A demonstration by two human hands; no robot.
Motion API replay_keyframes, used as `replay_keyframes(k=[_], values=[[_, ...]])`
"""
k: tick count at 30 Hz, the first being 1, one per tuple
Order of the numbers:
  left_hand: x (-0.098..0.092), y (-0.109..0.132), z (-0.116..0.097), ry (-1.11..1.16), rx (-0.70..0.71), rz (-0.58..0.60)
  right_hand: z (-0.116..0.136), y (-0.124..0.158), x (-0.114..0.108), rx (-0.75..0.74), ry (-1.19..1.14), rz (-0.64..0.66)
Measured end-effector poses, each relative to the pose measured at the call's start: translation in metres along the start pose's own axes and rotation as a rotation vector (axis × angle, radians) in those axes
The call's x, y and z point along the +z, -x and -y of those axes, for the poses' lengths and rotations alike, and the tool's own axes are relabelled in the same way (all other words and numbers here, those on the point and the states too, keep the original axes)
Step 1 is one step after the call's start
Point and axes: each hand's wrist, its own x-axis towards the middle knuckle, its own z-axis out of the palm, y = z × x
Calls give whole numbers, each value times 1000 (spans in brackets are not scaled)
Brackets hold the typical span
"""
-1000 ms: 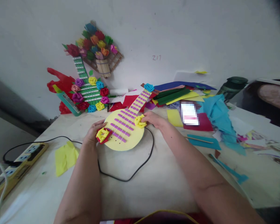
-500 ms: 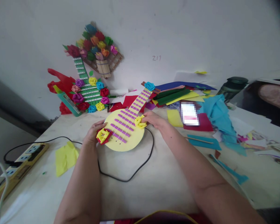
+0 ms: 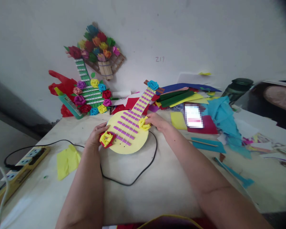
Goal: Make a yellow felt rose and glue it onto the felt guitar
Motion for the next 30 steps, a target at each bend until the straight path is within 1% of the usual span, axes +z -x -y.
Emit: replay_keyframes(k=[3, 8, 12, 14, 18, 20, 22, 25, 28, 30], values=[[0, 0, 0, -13, 2, 31, 0, 1, -1, 2, 15, -7], [1, 1, -2, -16, 45, 80, 1, 1, -2, 3, 25, 4], [2, 2, -2, -46, -8, 87, 0, -1, -5, 48, -1, 43], [3, 2, -2, -46, -18, 80, 0, -1, -8, 67, -16, 77], [4, 0, 0, -23, 28, 30, 4, 1, -16, 76, -107, 159], [3, -1, 1, -4, 46, 8, 6, 2, -21, 88, -164, 174], [2, -3, 2, 30, 67, -10, 7, 2, -24, 80, -198, 155], [-1, -7, 4, 90, 91, -36, 6, 0, -24, 6, -197, 99], [-1, -8, 4, 117, 102, -72, 5, -1, -19, -73, -167, 25], [0, -8, 4, 128, 105, -91, 4, -1, -14, -99, -147, -5]])
